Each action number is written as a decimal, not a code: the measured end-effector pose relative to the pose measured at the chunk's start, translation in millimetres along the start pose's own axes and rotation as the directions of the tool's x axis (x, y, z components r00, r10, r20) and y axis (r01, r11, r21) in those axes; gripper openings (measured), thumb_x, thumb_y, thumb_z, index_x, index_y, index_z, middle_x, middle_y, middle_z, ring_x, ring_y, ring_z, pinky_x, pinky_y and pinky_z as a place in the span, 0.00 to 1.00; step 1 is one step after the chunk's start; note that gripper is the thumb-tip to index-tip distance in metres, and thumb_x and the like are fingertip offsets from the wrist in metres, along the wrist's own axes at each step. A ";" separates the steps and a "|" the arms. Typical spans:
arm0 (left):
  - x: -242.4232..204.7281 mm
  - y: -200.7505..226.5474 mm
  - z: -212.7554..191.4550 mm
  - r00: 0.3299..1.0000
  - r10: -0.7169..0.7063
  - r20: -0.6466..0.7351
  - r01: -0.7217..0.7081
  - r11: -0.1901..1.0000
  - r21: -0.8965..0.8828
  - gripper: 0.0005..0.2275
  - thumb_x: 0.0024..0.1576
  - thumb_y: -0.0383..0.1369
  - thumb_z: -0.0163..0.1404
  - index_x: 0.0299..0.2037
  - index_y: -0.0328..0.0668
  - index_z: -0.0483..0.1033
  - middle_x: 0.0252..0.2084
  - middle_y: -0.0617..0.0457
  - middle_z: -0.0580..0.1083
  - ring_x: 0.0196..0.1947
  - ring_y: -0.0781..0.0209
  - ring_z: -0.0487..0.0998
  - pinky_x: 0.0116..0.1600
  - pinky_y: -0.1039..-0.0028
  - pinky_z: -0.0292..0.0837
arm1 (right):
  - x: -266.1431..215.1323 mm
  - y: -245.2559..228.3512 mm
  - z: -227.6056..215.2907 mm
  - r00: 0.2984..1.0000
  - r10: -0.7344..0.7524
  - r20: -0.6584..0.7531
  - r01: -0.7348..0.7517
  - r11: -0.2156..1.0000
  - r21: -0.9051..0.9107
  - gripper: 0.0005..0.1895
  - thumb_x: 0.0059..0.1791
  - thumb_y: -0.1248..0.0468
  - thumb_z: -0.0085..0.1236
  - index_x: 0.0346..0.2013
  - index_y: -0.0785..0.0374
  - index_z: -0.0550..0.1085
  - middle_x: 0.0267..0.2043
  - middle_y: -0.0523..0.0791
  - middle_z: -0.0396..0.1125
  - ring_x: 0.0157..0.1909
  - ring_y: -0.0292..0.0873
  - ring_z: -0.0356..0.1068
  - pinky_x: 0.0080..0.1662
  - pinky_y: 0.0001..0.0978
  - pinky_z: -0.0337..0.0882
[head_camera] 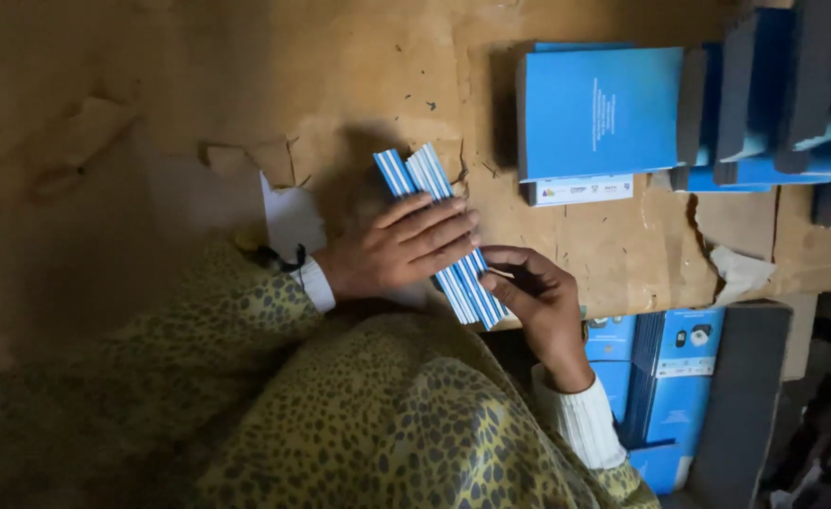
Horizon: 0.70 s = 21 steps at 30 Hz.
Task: The person holds a stack of blue books and flips through the pages of the top book. They then place the stack onto a pile on a table and pick up another stack from a cardboard box. The person repeats the process of flipping through pages and stacking the books on the table.
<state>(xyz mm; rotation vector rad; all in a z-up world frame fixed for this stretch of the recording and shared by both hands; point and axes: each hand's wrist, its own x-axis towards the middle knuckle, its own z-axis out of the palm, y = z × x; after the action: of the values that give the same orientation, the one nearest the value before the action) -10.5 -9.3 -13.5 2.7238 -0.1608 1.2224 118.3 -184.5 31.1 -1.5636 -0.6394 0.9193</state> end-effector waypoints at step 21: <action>-10.7 -6.5 7.6 0.985 0.070 0.160 -0.062 0.997 -0.055 0.17 0.67 0.35 0.38 0.65 0.43 0.62 0.67 0.47 0.61 0.67 0.51 0.61 0.70 0.59 0.52 | 4.7 -16.6 2.5 0.974 -0.180 0.134 0.208 0.949 -0.237 0.13 0.48 0.77 0.51 0.48 0.75 0.70 0.54 0.62 0.65 0.59 0.68 0.62 0.52 0.58 0.69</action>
<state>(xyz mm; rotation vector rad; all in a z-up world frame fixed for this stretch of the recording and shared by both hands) -11.0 -3.9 -27.1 2.7940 -0.2988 0.9970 120.2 -176.1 46.3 -1.6434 -1.0034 0.8037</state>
